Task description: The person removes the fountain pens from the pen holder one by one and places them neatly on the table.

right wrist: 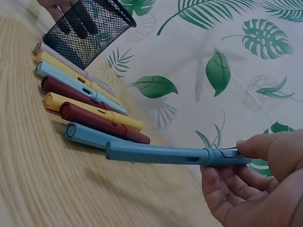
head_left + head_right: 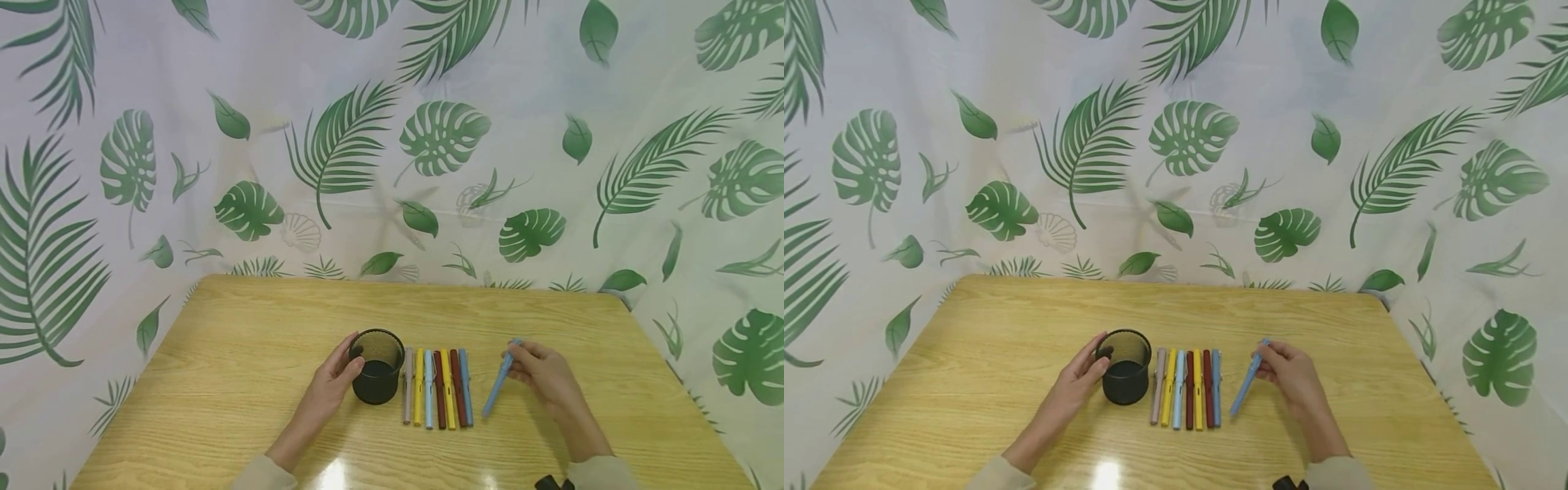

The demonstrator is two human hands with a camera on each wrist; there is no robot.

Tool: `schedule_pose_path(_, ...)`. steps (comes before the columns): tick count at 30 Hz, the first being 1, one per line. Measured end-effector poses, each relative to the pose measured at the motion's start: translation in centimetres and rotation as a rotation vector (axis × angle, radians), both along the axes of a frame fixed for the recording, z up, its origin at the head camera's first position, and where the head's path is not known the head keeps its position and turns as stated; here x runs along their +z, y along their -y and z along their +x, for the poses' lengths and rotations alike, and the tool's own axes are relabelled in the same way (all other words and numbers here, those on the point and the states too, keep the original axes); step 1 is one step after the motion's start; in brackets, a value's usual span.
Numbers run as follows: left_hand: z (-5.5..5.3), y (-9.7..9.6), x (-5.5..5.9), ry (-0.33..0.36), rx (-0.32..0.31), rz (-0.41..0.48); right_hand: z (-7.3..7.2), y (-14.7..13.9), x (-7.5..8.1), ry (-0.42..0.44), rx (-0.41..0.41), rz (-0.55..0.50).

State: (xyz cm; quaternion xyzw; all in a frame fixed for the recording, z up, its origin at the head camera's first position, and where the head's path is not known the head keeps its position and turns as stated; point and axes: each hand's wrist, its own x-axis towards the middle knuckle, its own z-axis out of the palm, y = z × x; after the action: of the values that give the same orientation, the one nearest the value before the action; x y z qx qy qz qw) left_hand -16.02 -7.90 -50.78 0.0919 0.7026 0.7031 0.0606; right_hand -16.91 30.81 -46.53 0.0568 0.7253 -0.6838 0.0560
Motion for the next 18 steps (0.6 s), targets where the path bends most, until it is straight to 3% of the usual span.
schedule_pose_path(14,-0.1,0.0,-0.2,-0.002,-0.004,0.003,-0.5,1.3,-0.6,0.053,0.025,0.179)
schedule_pose_path(18,-0.1,0.0,-0.2,0.003,-0.005,0.008,-0.7,1.7,-0.9,0.051,-0.001,0.221)
